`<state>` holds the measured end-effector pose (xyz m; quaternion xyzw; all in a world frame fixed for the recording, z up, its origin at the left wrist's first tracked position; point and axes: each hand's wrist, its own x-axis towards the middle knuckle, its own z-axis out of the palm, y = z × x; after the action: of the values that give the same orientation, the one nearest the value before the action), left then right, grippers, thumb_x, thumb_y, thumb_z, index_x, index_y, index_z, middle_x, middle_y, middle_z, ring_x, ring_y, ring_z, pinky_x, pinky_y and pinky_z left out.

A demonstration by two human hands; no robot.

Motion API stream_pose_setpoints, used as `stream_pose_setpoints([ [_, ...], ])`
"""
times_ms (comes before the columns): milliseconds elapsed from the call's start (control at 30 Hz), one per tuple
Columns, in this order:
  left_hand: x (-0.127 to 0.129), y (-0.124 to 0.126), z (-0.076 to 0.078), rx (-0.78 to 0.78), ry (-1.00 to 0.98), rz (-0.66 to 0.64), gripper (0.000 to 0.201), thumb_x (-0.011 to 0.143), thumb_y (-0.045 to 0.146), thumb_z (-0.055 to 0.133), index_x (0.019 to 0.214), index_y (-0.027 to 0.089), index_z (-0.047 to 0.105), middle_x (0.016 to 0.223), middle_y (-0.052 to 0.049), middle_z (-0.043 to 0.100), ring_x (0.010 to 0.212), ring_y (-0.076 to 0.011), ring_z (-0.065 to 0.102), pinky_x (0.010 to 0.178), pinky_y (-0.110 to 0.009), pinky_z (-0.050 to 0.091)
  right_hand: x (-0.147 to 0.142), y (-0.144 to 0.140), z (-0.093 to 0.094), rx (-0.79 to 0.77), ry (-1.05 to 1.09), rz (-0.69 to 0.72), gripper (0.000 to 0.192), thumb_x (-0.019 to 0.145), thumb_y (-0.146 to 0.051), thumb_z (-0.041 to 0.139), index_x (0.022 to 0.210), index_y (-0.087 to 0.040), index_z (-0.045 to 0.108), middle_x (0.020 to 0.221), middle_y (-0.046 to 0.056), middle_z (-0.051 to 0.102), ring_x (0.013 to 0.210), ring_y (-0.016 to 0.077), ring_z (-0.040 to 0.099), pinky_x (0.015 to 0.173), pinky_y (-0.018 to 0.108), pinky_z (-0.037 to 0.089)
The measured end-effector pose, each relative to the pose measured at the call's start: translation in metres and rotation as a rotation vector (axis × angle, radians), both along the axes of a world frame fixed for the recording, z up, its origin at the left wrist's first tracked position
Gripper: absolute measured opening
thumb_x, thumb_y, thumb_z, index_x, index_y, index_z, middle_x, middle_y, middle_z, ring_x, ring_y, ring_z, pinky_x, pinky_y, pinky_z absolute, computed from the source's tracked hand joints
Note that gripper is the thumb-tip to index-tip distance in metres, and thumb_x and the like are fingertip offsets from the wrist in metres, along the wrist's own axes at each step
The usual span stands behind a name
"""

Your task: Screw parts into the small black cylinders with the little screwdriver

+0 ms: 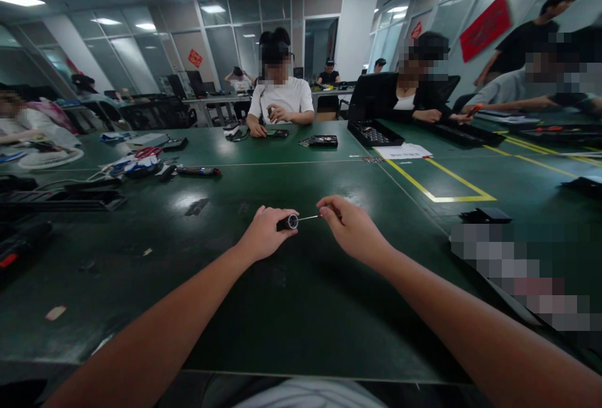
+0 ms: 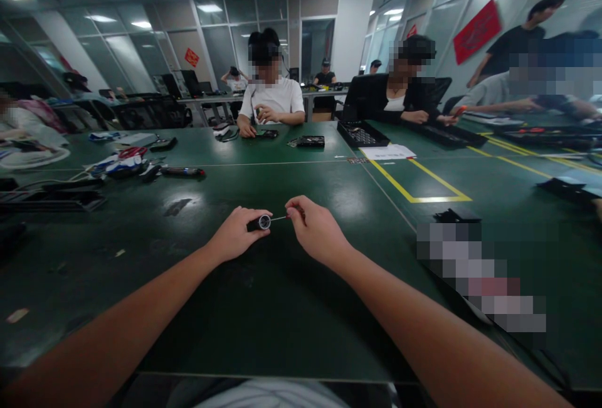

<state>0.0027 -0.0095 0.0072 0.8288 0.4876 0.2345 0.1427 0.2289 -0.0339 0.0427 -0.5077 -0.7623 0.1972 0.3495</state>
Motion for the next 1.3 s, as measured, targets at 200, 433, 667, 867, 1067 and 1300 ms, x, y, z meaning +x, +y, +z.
stream_pose_setpoints([
  [200,-0.001,0.001,-0.001,0.002,-0.014,-0.01,0.03,0.087,0.029,0.07,0.118,0.028,0.067,0.115,-0.003,0.072,0.105,-0.0252,0.061,0.105,-0.05,0.039,-0.001,-0.002,0.0,-0.012,-0.009,0.026,0.023,0.098,-0.03,0.047,0.111,-0.02,0.062,0.094,0.007,0.072,0.079,0.0198,0.064,0.07,0.032,0.045],
  [433,0.002,-0.001,0.001,-0.004,-0.022,-0.001,0.031,0.088,0.029,0.069,0.118,0.029,0.067,0.114,-0.002,0.072,0.104,-0.0257,0.061,0.107,-0.053,0.037,0.001,-0.003,0.0,-0.015,0.113,0.01,0.022,0.097,-0.029,0.047,0.116,-0.023,0.056,0.085,0.002,0.069,0.07,0.018,0.062,0.067,0.032,0.045],
  [667,0.003,-0.001,-0.001,0.0,-0.006,-0.049,0.035,0.088,0.03,0.069,0.122,0.03,0.066,0.119,-0.002,0.071,0.109,-0.0255,0.06,0.108,-0.053,0.037,-0.004,0.006,-0.013,-0.116,0.446,0.02,0.025,0.094,-0.043,0.053,0.097,-0.019,0.06,0.078,0.002,0.065,0.072,0.0175,0.062,0.073,0.035,0.051],
  [867,0.003,0.002,0.002,0.046,0.02,-0.059,0.041,0.091,0.03,0.065,0.131,0.03,0.061,0.118,-0.004,0.07,0.111,-0.0253,0.059,0.113,-0.056,0.03,0.001,0.02,-0.021,-0.396,0.841,-0.102,0.028,0.09,-0.049,0.053,0.084,-0.022,0.054,0.067,-0.002,0.052,0.056,0.0148,0.052,0.066,0.036,0.056],
  [1067,0.002,0.004,0.001,0.013,0.02,-0.028,0.04,0.09,0.032,0.068,0.13,0.031,0.062,0.124,-0.003,0.068,0.116,-0.0265,0.058,0.116,-0.059,0.024,-0.002,0.017,-0.022,-0.263,0.818,-0.092,0.028,0.089,-0.048,0.057,0.091,-0.02,0.056,0.077,0.0,0.058,0.067,0.0146,0.058,0.067,0.032,0.054],
  [1300,0.006,0.0,0.003,-0.003,-0.028,-0.026,0.039,0.089,0.032,0.068,0.127,0.028,0.063,0.123,-0.005,0.069,0.114,-0.0263,0.06,0.117,-0.06,0.024,-0.005,0.01,-0.019,-0.131,0.624,-0.032,0.029,0.095,-0.048,0.052,0.095,-0.019,0.057,0.072,-0.001,0.062,0.066,0.0149,0.061,0.069,0.032,0.051],
])
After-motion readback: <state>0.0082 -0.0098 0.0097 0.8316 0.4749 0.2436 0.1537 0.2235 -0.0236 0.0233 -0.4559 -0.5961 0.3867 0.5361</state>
